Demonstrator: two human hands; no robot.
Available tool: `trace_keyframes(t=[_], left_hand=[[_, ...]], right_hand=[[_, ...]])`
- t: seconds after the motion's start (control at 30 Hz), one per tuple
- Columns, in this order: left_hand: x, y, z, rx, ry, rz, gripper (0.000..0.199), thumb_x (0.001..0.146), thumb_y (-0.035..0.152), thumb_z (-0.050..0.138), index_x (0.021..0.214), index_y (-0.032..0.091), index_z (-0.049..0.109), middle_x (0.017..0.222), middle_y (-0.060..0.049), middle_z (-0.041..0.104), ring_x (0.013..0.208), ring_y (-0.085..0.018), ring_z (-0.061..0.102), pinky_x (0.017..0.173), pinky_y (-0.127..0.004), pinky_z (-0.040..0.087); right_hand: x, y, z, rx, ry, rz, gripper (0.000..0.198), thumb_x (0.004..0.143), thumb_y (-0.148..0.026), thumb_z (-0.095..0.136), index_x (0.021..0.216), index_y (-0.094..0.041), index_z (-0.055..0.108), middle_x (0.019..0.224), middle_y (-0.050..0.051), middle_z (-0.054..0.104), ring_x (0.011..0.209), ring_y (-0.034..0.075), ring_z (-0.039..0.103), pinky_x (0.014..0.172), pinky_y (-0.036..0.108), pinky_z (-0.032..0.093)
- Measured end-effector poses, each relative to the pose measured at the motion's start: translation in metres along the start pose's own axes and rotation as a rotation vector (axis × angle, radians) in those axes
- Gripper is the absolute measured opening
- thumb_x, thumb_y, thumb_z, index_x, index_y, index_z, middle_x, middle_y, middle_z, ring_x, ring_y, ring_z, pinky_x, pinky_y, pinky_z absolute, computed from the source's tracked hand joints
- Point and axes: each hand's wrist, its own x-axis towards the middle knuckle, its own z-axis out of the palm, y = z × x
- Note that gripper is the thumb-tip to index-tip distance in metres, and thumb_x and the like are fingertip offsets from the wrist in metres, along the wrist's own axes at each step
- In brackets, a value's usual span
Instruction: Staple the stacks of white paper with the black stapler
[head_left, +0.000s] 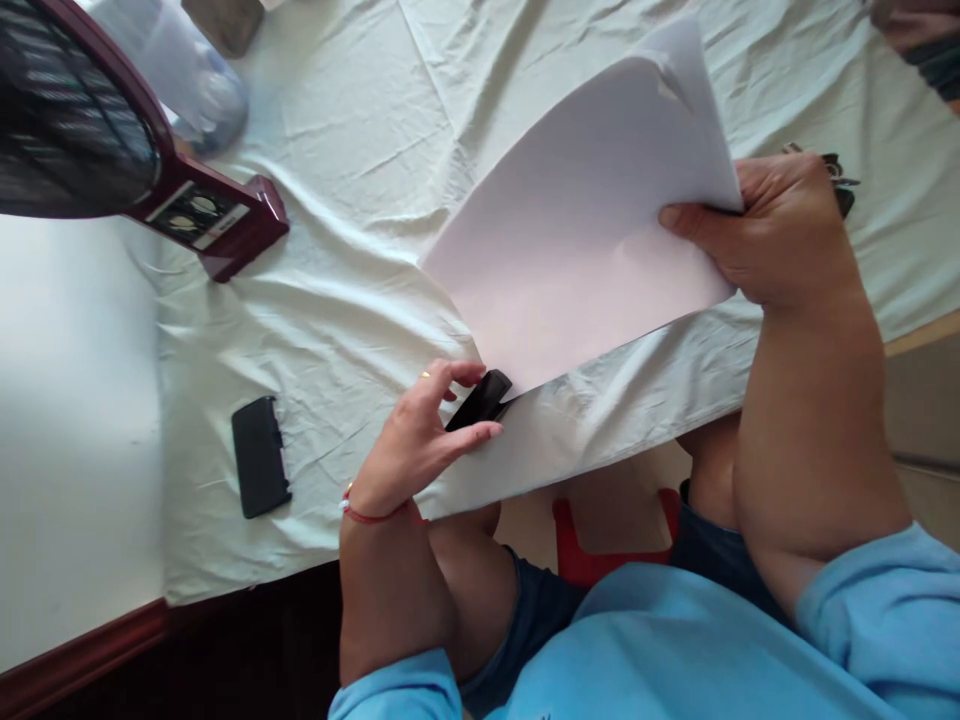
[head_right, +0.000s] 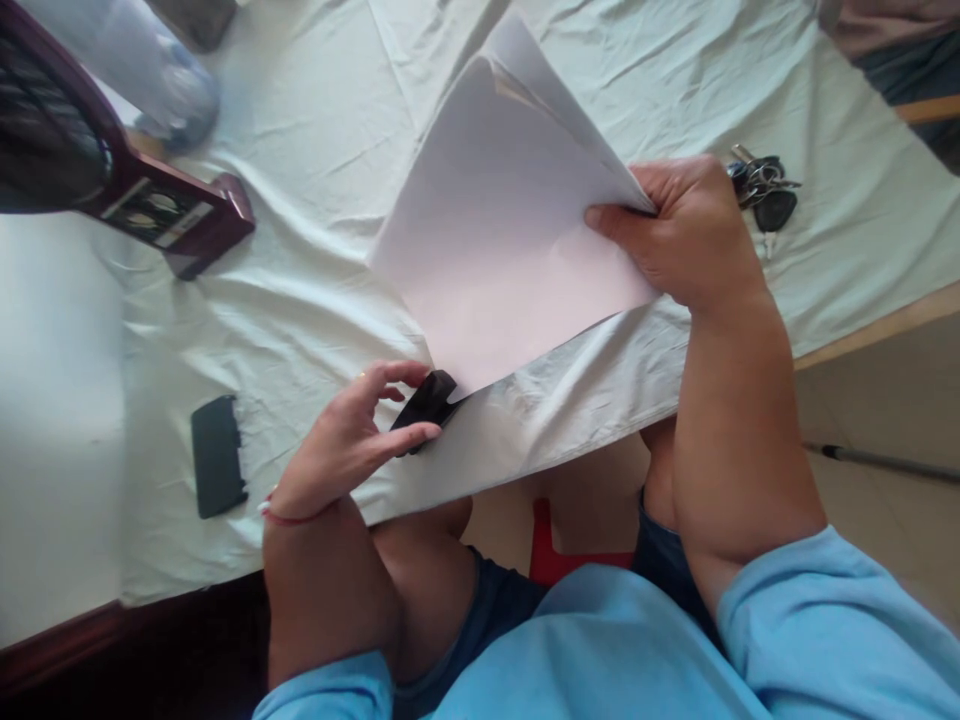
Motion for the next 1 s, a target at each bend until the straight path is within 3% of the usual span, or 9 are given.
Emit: trace_keyframes(t=[0.07,0.17,0.33,0.53,0.63,0.73,0.8,1.0], left_hand=[[-0.004,0.002,-0.004,0.06,-0.059,0.038,0.035,0.096,0.039,0.087,0.128,0.025,0.082,0.117,-0.006,0.083,0.108,-0.028,0.078,0.099,-0.043,0.061],[-0.006,-0.001,-0.008,0.075,-0.026,0.057,0.029,0.101,0.035,0.083,0.128,0.026,0.087,0.117,-0.006,0.083,0.107,-0.028,0.079,0.099,-0.044,0.062],[-0.007,-0.009,-0.007,0.037,0.039,0.027,0.033,0.099,0.033,0.087,0.132,0.029,0.091,0.124,-0.007,0.084,0.113,-0.029,0.079,0.104,-0.044,0.062],[-0.003,-0.005,-0.003,-0.013,0.057,-0.043,0.026,0.1,0.043,0.087,0.12,0.029,0.095,0.112,-0.006,0.085,0.108,-0.027,0.078,0.098,-0.039,0.059],[0.0,-0.003,0.0,-0.059,0.058,-0.079,0.025,0.097,0.044,0.087,0.115,0.028,0.095,0.108,-0.006,0.084,0.105,-0.026,0.077,0.095,-0.038,0.057],[0.004,-0.002,0.003,-0.044,0.057,-0.113,0.025,0.095,0.044,0.086,0.111,0.027,0.095,0.105,-0.005,0.082,0.101,-0.025,0.075,0.09,-0.038,0.055],[0.006,-0.001,0.004,-0.005,0.055,-0.118,0.025,0.094,0.043,0.084,0.109,0.026,0.094,0.103,-0.005,0.081,0.099,-0.025,0.073,0.087,-0.038,0.053],[0.013,0.002,0.002,0.003,-0.031,-0.108,0.026,0.097,0.048,0.081,0.103,0.024,0.09,0.1,-0.005,0.079,0.092,-0.023,0.07,0.08,-0.037,0.052]], right_hand=[[0.0,-0.002,-0.001,-0.102,-0.05,0.009,0.029,0.084,-0.011,0.093,0.069,-0.009,0.068,0.068,-0.009,0.046,0.067,0.0,0.04,0.072,0.021,0.053],[-0.001,-0.004,-0.001,-0.17,-0.082,0.013,0.027,0.087,-0.012,0.09,0.072,-0.01,0.068,0.069,-0.008,0.045,0.069,0.0,0.04,0.073,0.021,0.054],[0.0,-0.007,0.002,-0.187,-0.07,0.05,0.024,0.087,-0.007,0.088,0.072,-0.009,0.07,0.067,-0.009,0.046,0.067,0.0,0.04,0.065,0.017,0.042],[-0.001,-0.01,0.006,-0.17,-0.069,0.055,0.026,0.087,-0.001,0.085,0.069,-0.009,0.068,0.063,-0.008,0.042,0.064,-0.001,0.037,0.056,0.014,0.027],[-0.001,-0.006,0.003,-0.146,-0.082,0.019,0.023,0.087,-0.005,0.086,0.071,-0.009,0.071,0.064,-0.008,0.044,0.065,0.0,0.039,0.064,0.016,0.045],[-0.001,-0.003,0.0,-0.127,-0.087,0.011,0.023,0.087,-0.012,0.09,0.072,-0.01,0.073,0.067,-0.007,0.046,0.071,0.003,0.045,0.083,0.029,0.064],[-0.001,-0.002,0.0,-0.125,-0.083,0.018,0.026,0.088,-0.017,0.094,0.073,-0.011,0.073,0.068,-0.007,0.046,0.072,0.003,0.047,0.086,0.031,0.066],[-0.003,-0.003,0.004,-0.151,-0.125,0.075,0.031,0.093,-0.036,0.094,0.082,-0.011,0.081,0.068,-0.007,0.055,0.065,0.002,0.046,0.072,0.025,0.059]])
